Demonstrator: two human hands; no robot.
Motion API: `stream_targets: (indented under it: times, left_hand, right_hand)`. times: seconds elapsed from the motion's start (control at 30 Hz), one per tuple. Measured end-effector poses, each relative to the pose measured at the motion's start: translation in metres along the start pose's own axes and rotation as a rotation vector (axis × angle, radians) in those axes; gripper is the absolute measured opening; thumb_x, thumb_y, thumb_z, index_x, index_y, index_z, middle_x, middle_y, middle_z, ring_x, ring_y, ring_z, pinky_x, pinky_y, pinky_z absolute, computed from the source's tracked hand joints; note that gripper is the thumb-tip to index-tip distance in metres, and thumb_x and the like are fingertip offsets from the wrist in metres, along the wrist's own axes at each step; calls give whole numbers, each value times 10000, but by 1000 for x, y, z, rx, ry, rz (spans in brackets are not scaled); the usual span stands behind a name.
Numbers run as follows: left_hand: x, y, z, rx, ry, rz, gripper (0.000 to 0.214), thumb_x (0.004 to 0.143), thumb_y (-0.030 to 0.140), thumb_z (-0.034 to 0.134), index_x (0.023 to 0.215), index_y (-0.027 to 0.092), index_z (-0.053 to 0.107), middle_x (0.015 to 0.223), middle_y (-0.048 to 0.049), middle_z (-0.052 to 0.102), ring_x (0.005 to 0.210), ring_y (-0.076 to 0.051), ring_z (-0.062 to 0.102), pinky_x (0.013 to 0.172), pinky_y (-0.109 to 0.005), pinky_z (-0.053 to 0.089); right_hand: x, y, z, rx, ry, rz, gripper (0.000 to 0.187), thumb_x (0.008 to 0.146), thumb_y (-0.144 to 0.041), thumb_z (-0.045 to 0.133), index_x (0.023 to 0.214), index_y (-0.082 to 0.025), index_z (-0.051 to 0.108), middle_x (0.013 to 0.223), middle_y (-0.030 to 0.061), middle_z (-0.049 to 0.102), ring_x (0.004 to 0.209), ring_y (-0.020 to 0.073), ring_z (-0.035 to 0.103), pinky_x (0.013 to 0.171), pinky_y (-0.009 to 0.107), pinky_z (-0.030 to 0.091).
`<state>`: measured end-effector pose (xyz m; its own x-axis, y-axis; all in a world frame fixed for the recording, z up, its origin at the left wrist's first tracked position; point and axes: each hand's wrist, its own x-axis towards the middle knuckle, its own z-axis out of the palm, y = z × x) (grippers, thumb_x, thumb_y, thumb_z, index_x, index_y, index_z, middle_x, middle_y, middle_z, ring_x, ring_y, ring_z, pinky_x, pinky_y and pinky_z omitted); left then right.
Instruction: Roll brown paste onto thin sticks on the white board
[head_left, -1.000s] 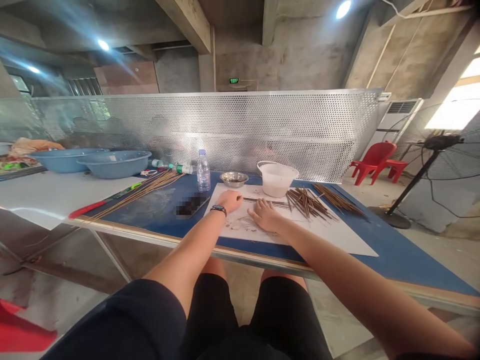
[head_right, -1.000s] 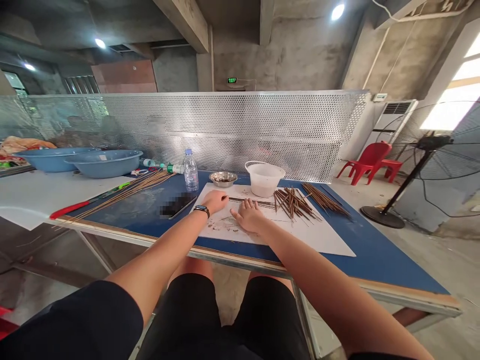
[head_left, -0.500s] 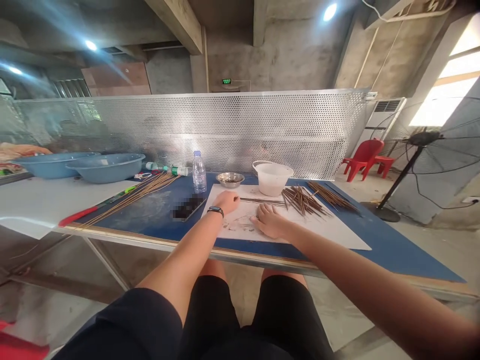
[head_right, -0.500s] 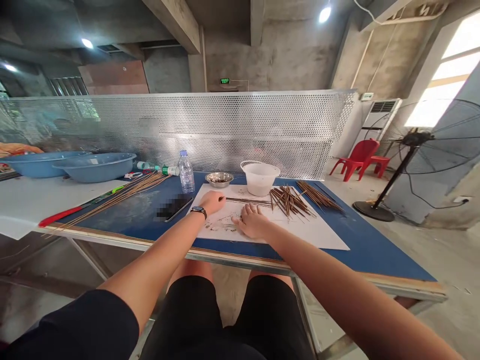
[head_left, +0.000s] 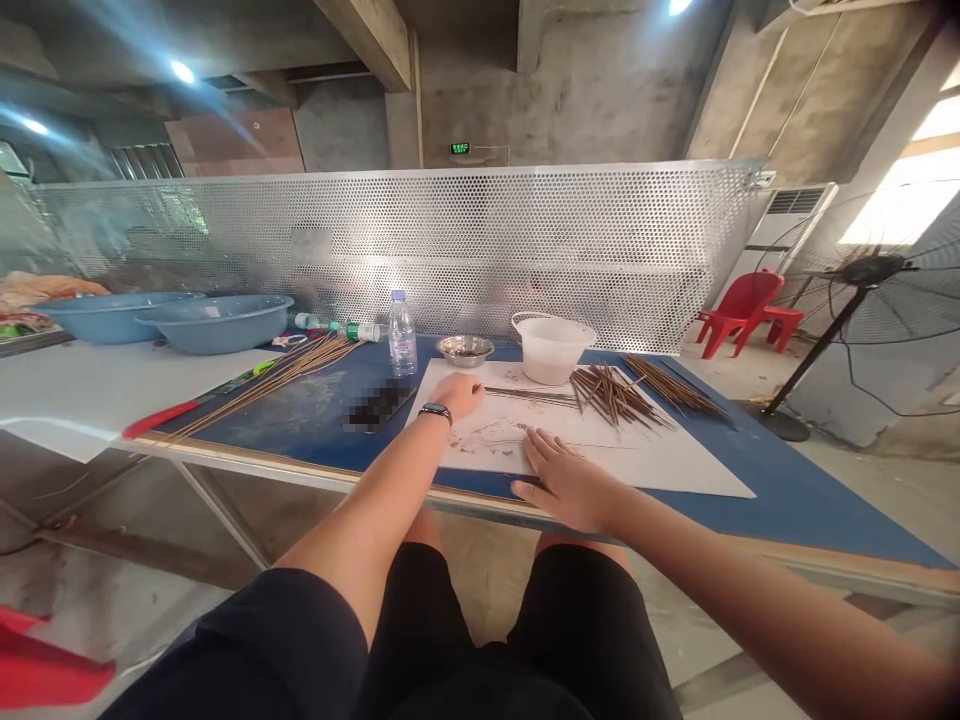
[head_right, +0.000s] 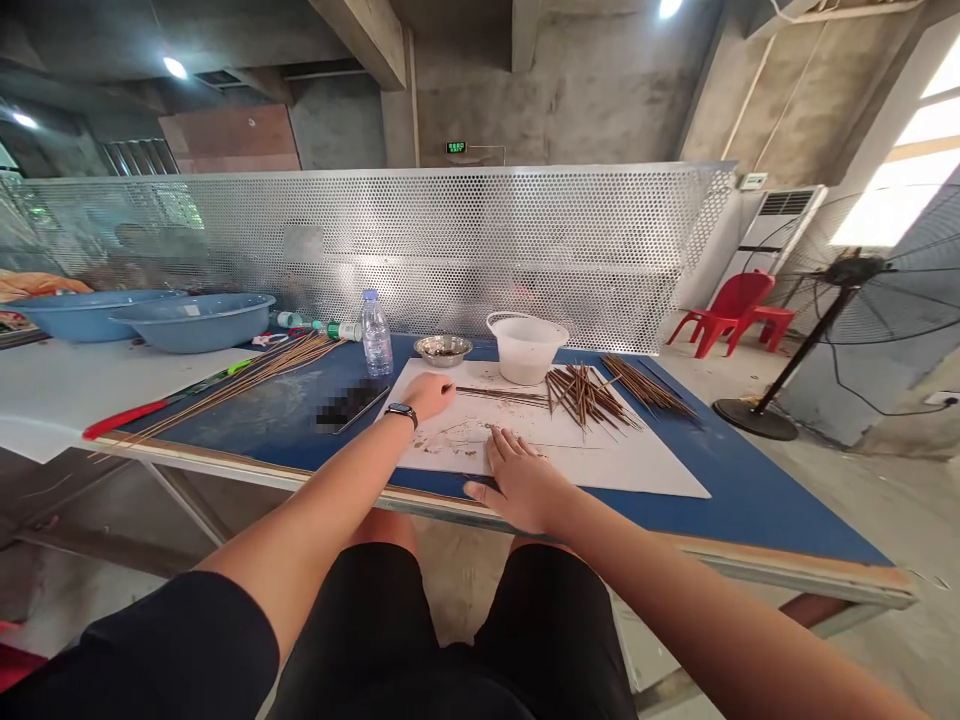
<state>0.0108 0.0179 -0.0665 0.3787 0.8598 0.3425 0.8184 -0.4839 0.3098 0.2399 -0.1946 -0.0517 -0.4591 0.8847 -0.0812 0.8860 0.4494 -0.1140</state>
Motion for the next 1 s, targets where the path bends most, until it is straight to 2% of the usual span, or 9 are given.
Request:
stream_targets:
  times: [0.1,0.23,0.3,0.37,0.47,0.6,0.73,0.83,1.0]
  left_hand:
    - [-1,1,-2,4,-2,-3,407,1020,320,539,640,253,412,633,-71,558,614,-246,489,624,-407,250]
    - [-2,4,-5,21,2,-16,419,1015,313,563,627,249,419,650,-76,571,638,-248,511,633,-403,244]
    - [-2,5,-6,24,3,-22,424,1009,302,571,623,249,407,635,-69,549,625,-241,497,634,-401,236]
    - [-2,5,-6,21,2,-24,424,1002,290,578,624,251,391,612,-57,515,601,-232,469,630,-399,227]
    - [-2,3,-5,13,5,-19,422,991,274,584,631,254,364,587,-39,468,573,-221,428,624,-397,219]
    - [-2,1,-3,9,12,-12,425,991,272,579,633,258,351,577,-33,452,565,-220,412,620,-398,222]
    - [-2,2,-4,19,20,-14,421,985,267,579,624,259,362,590,-41,484,579,-224,434,620,-397,229]
    - [-3,3,-5,30,26,-11,417,977,259,584,617,257,374,597,-44,513,588,-223,450,621,-393,230]
    - [-3,2,-4,40,36,-14,403,986,287,579,625,256,404,603,-45,525,597,-227,454,617,-396,223]
  right_hand:
    - [3,-5,-2,-19,3,17,1222,1030,-893,116,1764,69,293,1847,322,196,1744,468,174,1411,593,228]
    - [43,3,-9,-47,27,62,1084,1100,-731,120,1720,134,328,1801,376,301,1722,460,275,1405,576,239]
    - [61,8,-10,-61,44,87,1020,1118,-664,130,1708,138,345,1797,382,310,1723,468,264,1398,601,237]
    - [68,13,-10,-44,64,88,1024,1114,-686,124,1714,109,363,1808,370,295,1732,483,221,1387,646,237]
    - [52,14,-6,-1,75,37,1118,1078,-802,121,1737,68,361,1827,340,268,1742,486,154,1390,680,210]
    - [10,7,0,17,48,-42,1193,1046,-873,170,1745,80,333,1831,325,240,1736,484,177,1406,649,200]
    - [-5,-3,2,52,49,-6,1197,1040,-886,199,1747,70,341,1831,324,238,1732,483,187,1400,632,237]
    - [12,-6,-1,35,36,54,1154,1069,-824,121,1755,88,291,1842,326,221,1746,465,155,1407,649,170]
    - [65,4,-11,2,33,181,1021,1115,-684,83,1766,86,241,1857,317,197,1764,429,119,1390,706,96]
